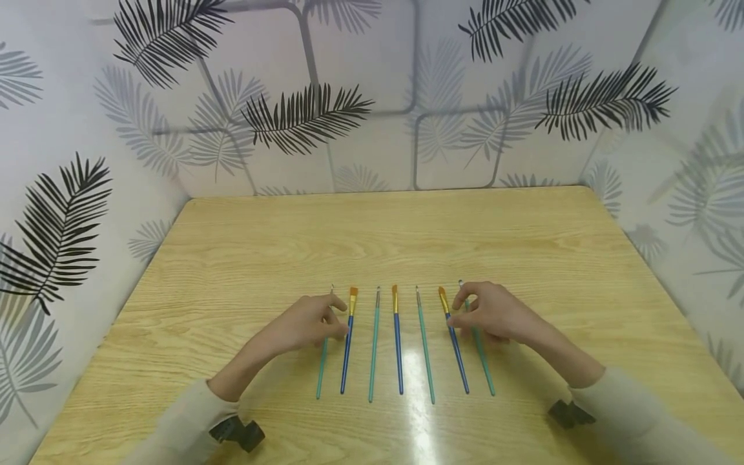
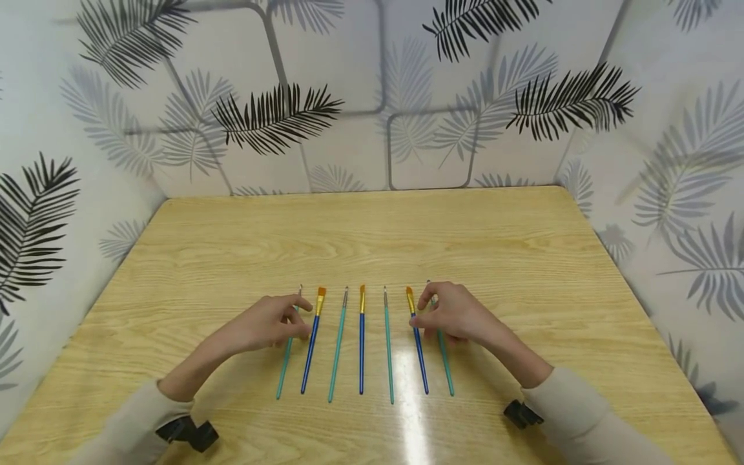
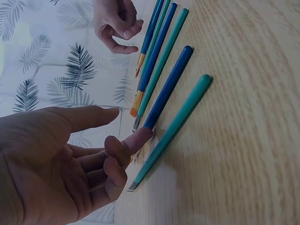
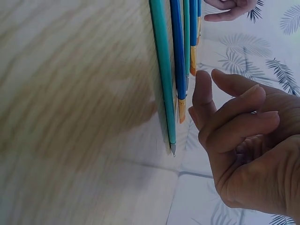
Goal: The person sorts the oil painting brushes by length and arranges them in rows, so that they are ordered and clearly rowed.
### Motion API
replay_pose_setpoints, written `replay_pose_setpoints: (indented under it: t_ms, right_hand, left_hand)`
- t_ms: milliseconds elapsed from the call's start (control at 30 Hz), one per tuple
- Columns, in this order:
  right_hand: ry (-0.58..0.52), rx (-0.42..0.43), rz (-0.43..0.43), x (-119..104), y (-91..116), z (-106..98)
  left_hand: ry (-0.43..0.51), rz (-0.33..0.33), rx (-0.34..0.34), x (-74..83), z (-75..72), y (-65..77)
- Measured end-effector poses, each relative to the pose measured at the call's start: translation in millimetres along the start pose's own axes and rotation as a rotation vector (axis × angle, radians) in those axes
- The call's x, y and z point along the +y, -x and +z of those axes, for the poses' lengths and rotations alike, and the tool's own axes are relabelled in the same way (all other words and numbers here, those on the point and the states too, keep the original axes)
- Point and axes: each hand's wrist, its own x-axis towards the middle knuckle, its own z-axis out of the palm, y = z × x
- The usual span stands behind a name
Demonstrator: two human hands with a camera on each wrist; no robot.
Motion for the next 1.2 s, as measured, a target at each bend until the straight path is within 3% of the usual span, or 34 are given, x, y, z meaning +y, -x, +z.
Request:
replay_pose_setpoints:
  t_ms: [600,1200]
  right_hand:
    - [0.096,-0.005,0.013,-3,0,9]
    - [0.138,0.008,0.077,-13,-3,14]
  left_hand:
    - [-0.062,-0.043,0.011,3.9,12.5,-4.9]
    - [-0.130,-0.134,0.116,14.2,23.0,-12.7]
